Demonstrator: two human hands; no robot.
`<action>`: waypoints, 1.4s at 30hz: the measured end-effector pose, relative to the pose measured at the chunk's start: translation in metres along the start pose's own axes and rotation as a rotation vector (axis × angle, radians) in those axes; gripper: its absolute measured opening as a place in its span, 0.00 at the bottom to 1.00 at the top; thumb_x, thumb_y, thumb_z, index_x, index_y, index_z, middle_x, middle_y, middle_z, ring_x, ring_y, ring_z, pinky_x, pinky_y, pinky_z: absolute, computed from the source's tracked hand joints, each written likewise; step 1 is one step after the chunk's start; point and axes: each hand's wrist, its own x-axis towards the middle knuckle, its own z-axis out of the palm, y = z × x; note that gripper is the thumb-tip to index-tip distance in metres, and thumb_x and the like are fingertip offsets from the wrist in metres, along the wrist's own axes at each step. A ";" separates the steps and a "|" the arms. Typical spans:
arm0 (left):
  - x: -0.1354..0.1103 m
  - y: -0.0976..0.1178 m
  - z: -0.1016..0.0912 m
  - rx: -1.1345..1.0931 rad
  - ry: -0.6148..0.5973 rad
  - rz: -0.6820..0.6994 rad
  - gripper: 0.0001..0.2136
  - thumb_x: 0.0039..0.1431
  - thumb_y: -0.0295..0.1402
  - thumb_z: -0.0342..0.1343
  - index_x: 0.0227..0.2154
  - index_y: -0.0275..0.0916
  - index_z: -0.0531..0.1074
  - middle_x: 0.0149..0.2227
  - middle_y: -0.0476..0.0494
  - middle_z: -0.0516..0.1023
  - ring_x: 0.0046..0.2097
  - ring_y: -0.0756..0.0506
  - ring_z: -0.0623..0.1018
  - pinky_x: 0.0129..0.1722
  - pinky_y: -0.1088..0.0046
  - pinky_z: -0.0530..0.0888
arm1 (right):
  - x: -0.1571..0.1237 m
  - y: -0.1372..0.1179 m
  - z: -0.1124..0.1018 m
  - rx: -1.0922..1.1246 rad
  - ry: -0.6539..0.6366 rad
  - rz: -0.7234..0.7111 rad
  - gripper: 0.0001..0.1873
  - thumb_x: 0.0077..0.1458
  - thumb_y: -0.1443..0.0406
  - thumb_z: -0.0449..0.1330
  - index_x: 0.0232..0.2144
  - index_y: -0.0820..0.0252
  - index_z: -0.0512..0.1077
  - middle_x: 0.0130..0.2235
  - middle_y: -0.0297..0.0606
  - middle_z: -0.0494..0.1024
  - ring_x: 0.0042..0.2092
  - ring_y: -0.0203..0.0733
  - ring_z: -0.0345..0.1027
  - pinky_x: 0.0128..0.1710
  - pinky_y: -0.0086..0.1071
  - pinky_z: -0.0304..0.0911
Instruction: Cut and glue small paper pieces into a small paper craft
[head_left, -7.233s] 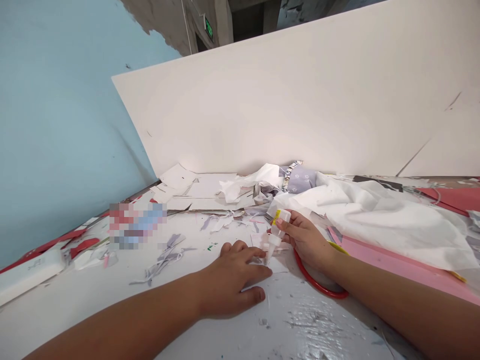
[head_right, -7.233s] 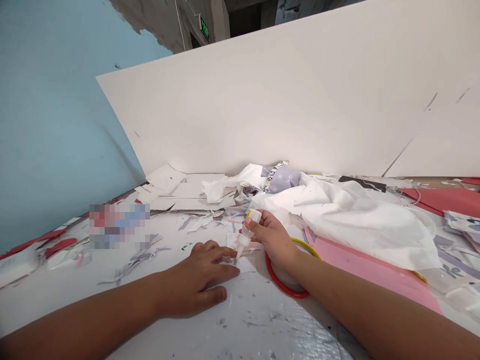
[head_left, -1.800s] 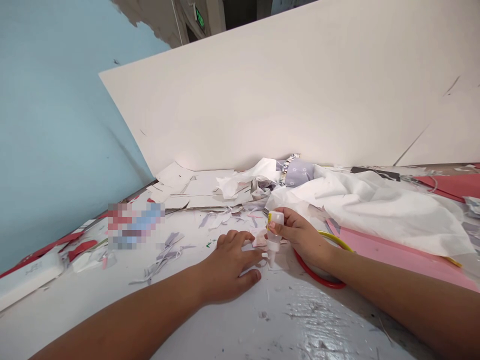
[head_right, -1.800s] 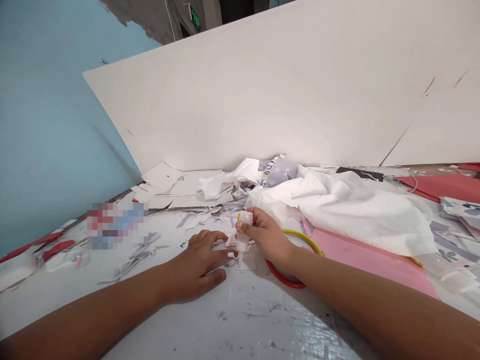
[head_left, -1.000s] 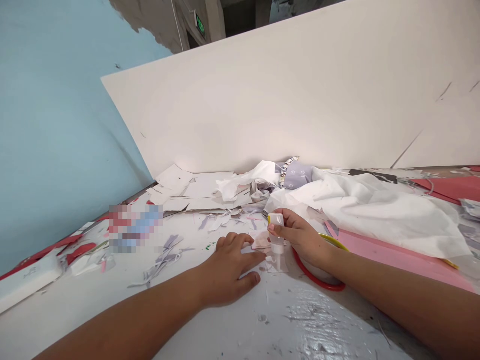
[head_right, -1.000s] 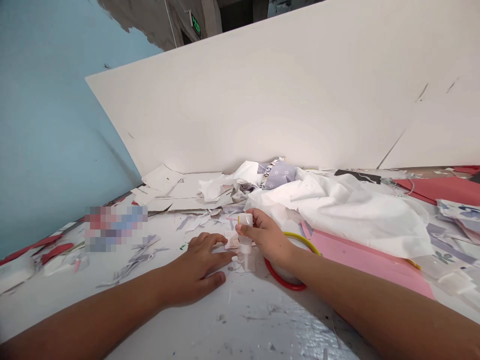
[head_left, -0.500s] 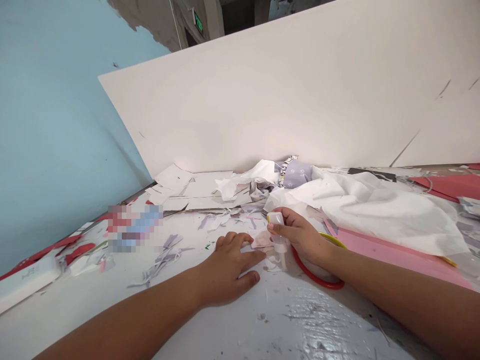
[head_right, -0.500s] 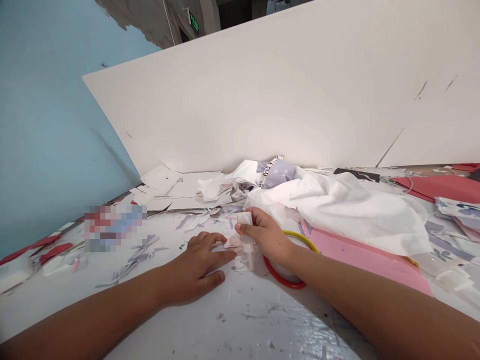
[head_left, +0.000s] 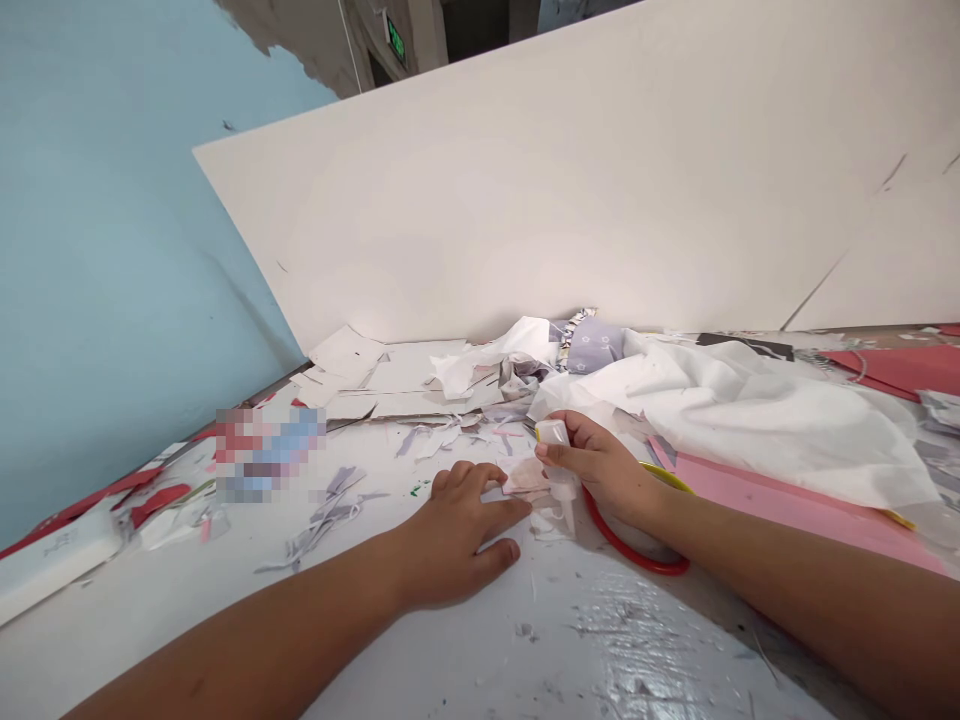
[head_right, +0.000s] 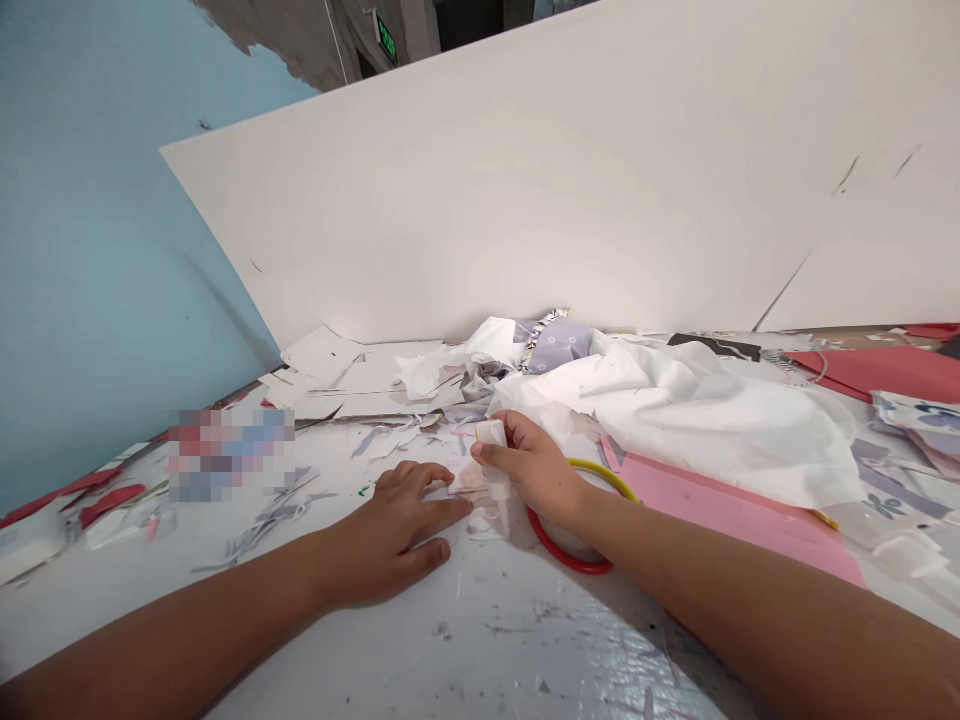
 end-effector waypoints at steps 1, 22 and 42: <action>0.000 -0.001 0.001 0.001 0.002 0.003 0.17 0.58 0.40 0.44 0.50 0.54 0.62 0.51 0.42 0.58 0.50 0.37 0.58 0.48 0.52 0.59 | 0.000 0.001 -0.001 -0.006 0.009 0.000 0.10 0.46 0.61 0.61 0.31 0.58 0.65 0.25 0.30 0.69 0.27 0.36 0.62 0.28 0.31 0.58; -0.001 0.003 -0.003 -0.019 -0.007 -0.003 0.16 0.59 0.40 0.44 0.50 0.55 0.63 0.51 0.43 0.59 0.51 0.38 0.58 0.48 0.53 0.59 | 0.003 -0.003 -0.001 -0.102 0.126 -0.052 0.09 0.46 0.60 0.60 0.28 0.57 0.64 0.25 0.28 0.66 0.28 0.36 0.60 0.30 0.32 0.55; 0.001 -0.002 0.003 0.001 0.004 -0.002 0.16 0.58 0.41 0.44 0.49 0.55 0.64 0.50 0.43 0.59 0.50 0.38 0.59 0.48 0.53 0.59 | -0.003 -0.004 -0.002 -0.434 0.069 -0.175 0.12 0.50 0.57 0.57 0.34 0.55 0.61 0.27 0.28 0.64 0.29 0.36 0.59 0.29 0.31 0.58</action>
